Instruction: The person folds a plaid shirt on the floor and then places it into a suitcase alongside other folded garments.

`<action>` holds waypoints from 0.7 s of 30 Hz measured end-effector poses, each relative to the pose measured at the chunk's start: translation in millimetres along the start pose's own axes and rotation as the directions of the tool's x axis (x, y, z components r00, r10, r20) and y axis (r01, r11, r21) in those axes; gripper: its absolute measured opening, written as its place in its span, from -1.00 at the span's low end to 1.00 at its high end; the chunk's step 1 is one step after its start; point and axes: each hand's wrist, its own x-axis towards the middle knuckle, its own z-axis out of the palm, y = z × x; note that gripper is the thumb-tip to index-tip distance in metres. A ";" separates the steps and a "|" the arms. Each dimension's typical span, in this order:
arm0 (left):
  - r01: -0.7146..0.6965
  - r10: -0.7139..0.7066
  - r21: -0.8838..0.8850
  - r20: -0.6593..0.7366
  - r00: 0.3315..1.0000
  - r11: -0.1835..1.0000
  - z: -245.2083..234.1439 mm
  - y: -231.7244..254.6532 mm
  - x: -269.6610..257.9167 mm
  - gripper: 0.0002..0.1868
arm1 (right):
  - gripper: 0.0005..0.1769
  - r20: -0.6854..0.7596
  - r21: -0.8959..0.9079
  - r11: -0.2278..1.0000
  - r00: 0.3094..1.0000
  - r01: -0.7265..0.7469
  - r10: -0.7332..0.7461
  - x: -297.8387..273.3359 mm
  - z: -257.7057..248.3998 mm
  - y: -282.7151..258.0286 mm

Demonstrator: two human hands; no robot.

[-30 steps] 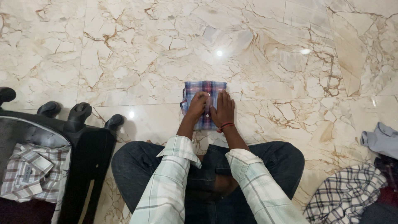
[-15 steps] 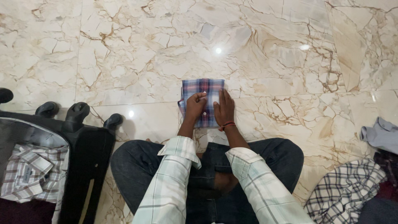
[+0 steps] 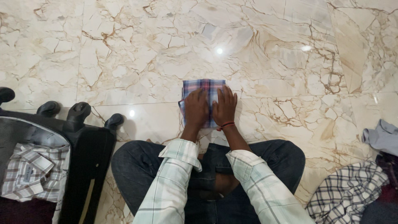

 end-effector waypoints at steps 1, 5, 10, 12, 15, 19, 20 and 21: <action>0.003 -0.003 0.003 0.000 1.000 1.000 3.3 1.1 -1.3 -0.61 | -0.41 -0.045 0.032 0.999 0.998 0.039 -0.038 4.6 0.8 -1.0; -0.135 0.120 0.088 0.164 0.979 0.987 21.2 -7.5 5.3 -0.47 | -0.49 -0.061 0.159 0.986 0.997 0.047 -0.038 27.7 6.0 -3.5; -0.090 0.079 0.023 0.301 0.950 0.996 24.9 -33.4 21.2 -0.24 | -0.37 0.204 0.212 0.973 0.970 0.087 -0.131 51.3 22.1 -3.1; 0.002 -0.018 0.064 0.255 0.967 0.998 22.5 -45.7 22.6 -0.43 | -0.39 0.220 0.161 0.984 0.969 0.076 -0.111 52.0 30.2 3.9; 0.011 -0.031 0.084 0.235 0.971 0.996 23.6 -52.5 20.5 -0.34 | -0.36 0.199 0.067 0.997 0.978 0.043 -0.056 45.5 45.1 23.5; 0.113 -0.121 0.057 0.179 0.976 0.992 25.6 -56.2 13.7 -0.33 | -0.31 0.202 0.101 0.977 0.966 -0.186 0.163 31.3 66.6 49.9; 0.139 -0.151 0.080 0.184 0.971 0.987 26.9 -59.4 11.9 -0.32 | -0.31 0.201 0.102 0.978 0.966 -0.184 0.161 27.7 72.6 56.1; 0.162 -0.179 0.102 0.192 0.965 0.982 29.2 -62.1 8.1 -0.31 | -0.31 0.191 0.142 0.965 0.963 -0.221 0.192 21.6 77.5 63.3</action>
